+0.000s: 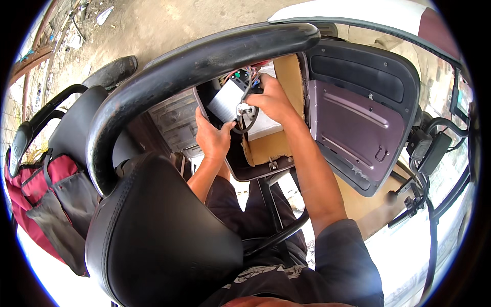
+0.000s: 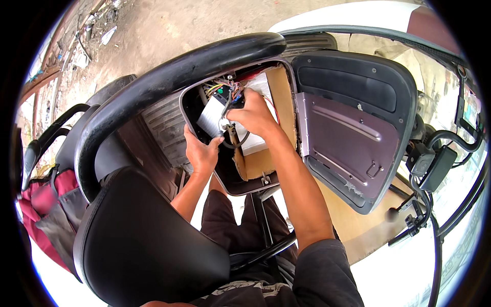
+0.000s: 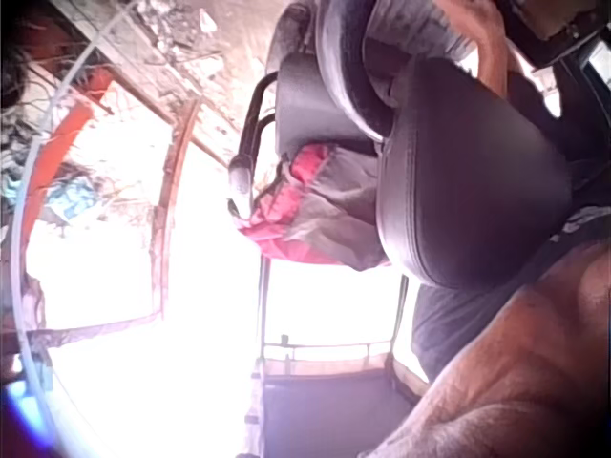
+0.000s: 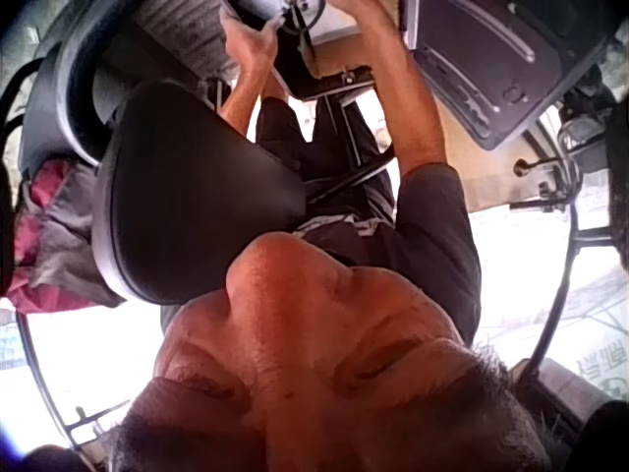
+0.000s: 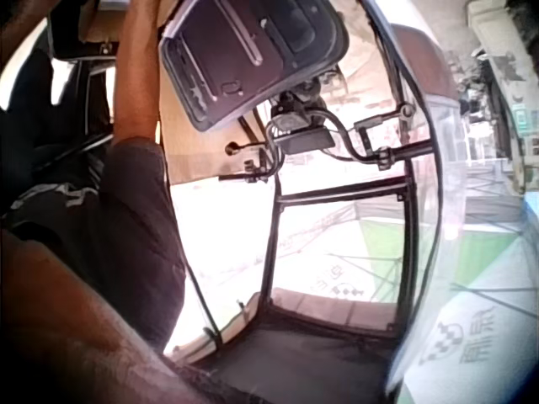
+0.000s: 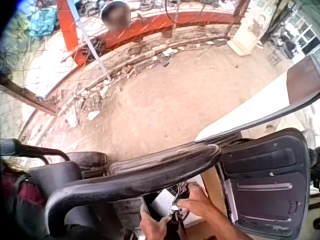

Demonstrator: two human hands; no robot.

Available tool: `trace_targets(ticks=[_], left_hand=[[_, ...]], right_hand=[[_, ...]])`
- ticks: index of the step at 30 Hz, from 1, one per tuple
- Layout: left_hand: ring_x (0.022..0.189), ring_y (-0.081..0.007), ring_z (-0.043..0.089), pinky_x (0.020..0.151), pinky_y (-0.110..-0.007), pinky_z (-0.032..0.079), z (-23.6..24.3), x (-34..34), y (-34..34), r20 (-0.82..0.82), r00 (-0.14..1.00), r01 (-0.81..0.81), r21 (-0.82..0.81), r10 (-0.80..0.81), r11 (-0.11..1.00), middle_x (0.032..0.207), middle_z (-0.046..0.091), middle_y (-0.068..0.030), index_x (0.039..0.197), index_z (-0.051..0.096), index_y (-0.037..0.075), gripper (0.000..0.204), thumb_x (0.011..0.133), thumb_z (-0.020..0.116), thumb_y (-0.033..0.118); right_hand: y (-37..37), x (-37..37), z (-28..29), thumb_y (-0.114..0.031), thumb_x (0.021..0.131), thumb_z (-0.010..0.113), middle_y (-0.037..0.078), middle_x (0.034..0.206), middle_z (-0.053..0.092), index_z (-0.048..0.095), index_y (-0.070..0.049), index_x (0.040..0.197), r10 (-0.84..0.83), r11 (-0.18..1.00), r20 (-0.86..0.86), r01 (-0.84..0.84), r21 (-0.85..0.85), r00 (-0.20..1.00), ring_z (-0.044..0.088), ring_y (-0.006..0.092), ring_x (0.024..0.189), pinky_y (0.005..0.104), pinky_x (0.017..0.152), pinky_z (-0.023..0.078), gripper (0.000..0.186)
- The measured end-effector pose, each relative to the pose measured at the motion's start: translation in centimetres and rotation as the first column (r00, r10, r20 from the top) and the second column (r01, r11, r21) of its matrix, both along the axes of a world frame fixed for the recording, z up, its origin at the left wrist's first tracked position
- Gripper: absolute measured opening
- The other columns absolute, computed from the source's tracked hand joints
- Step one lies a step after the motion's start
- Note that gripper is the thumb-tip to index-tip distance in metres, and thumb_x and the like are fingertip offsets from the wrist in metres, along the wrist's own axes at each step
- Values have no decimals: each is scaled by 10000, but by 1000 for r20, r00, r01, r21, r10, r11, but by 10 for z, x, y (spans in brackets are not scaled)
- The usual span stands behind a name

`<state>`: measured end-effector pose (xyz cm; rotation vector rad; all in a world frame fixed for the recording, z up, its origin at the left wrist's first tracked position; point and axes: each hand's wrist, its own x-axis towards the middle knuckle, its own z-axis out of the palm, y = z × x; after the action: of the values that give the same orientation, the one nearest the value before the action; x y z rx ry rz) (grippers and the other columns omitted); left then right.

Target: The person installs a silver electronic module into the open seat compartment of a scooter, connecting wires and securing it in place. They then place several batteries into the compartment and close the seat.

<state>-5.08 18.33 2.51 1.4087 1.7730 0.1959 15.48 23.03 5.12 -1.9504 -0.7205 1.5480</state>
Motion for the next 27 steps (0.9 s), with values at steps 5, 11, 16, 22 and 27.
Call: trace_targets(ticks=[5, 11, 16, 22, 27], left_hand=[[1116, -413, 640, 942, -428, 497, 3, 4, 0, -32, 999, 11, 44, -10, 999, 1252, 621, -257, 1466, 322, -60, 1018, 672, 916, 170], [1122, -408, 641, 942, -426, 500, 1, 2, 0, -13, 1000, 3, 40, -2, 999, 1252, 623, -255, 1458, 334, -57, 1016, 667, 924, 185], [1181, -384, 594, 987, -418, 477, 7, -8, 5, 58, 998, 25, -7, -24, 1000, 1279, 583, -251, 1447, 348, -51, 998, 683, 929, 223], [1167, -383, 494, 1000, -460, 416, 33, -17, -3, 47, 977, 178, 367, -209, 913, 1207, 514, -217, 1302, 458, -17, 682, 765, 851, 134], [973, -351, 594, 836, -415, 490, 60, -6, -15, 351, 860, 281, 284, -372, 917, 1077, 590, -177, 1061, 571, 12, 317, 798, 748, -12]], right_hand=[[9, -11, -5, -131, 657, 716, 139, 757, 690, 677, 28, 858, -19, 1000, -18, 18, -19, 1000, 669, 242, 736, 382, 727, 511, 259], [19, -16, 8, -120, 665, 740, 167, 800, 721, 700, 17, 890, 45, 984, 64, -33, -177, 997, 704, 265, 771, 379, 734, 526, 267], [13, -20, 12, -112, 684, 773, 178, 874, 743, 702, 23, 969, -7, 998, 121, 14, -56, 993, 717, 270, 809, 372, 763, 534, 324], [10, 9, -8, -91, 698, 781, 194, 906, 740, 683, 76, 1016, 69, 998, 11, -69, -6, 998, 715, 253, 827, 362, 784, 535, 373], [19, 35, -12, -37, 681, 824, 108, 952, 718, 670, 75, 1118, 226, 974, -67, -225, 30, 972, 652, 153, 865, 315, 765, 519, 477]])
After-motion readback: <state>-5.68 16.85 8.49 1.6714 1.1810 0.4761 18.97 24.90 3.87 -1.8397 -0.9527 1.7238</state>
